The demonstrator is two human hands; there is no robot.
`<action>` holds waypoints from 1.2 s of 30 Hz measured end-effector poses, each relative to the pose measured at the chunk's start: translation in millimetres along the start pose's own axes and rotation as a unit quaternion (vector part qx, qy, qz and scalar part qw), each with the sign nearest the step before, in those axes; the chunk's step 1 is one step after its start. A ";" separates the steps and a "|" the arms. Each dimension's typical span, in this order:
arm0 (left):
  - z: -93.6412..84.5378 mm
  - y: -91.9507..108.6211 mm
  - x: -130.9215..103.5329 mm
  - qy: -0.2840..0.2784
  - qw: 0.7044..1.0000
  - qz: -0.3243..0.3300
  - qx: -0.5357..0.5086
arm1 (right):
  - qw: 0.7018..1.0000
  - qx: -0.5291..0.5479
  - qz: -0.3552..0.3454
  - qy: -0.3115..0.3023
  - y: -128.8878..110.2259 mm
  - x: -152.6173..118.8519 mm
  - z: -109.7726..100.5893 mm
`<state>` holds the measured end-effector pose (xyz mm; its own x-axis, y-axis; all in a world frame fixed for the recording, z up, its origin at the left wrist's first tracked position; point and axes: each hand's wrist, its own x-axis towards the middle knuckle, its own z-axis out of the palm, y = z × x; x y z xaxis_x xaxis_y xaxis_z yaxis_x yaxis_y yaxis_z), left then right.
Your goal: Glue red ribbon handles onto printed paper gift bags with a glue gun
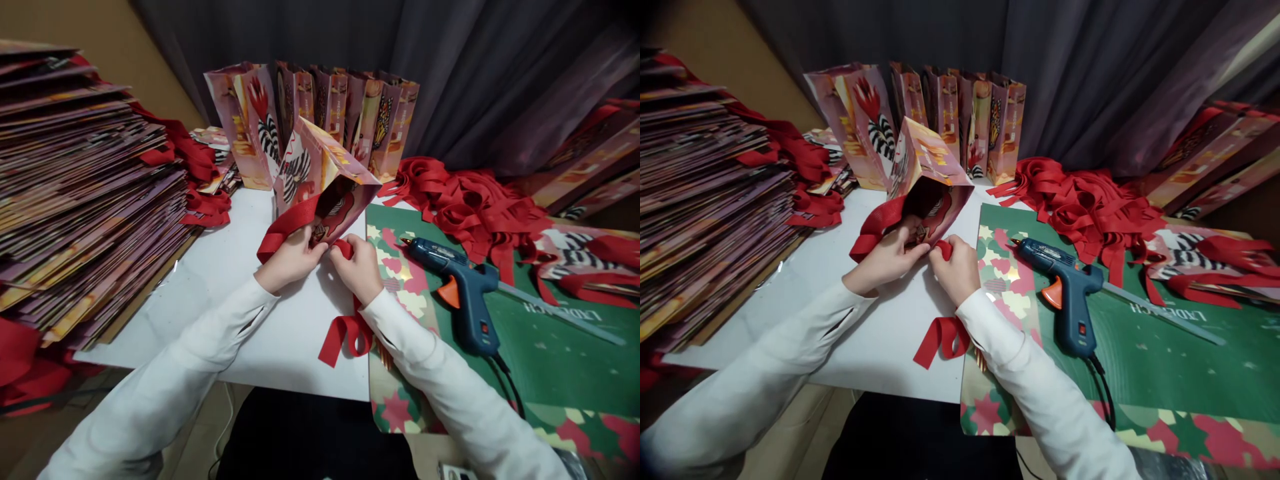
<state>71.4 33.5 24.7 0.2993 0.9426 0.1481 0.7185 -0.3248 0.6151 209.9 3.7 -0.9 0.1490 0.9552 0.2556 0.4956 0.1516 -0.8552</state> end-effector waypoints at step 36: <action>1.8 -0.1 -0.9 0.019 1.000 -0.007 0.006 | 0.994 -0.024 -0.045 -0.096 0.3 -3.2 -3.6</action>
<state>72.2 32.6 23.1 0.2658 0.9490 0.1697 0.7296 -0.3131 0.6080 212.6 -0.2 -0.4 -0.0613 0.9699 0.2355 0.5397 0.2307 -0.8096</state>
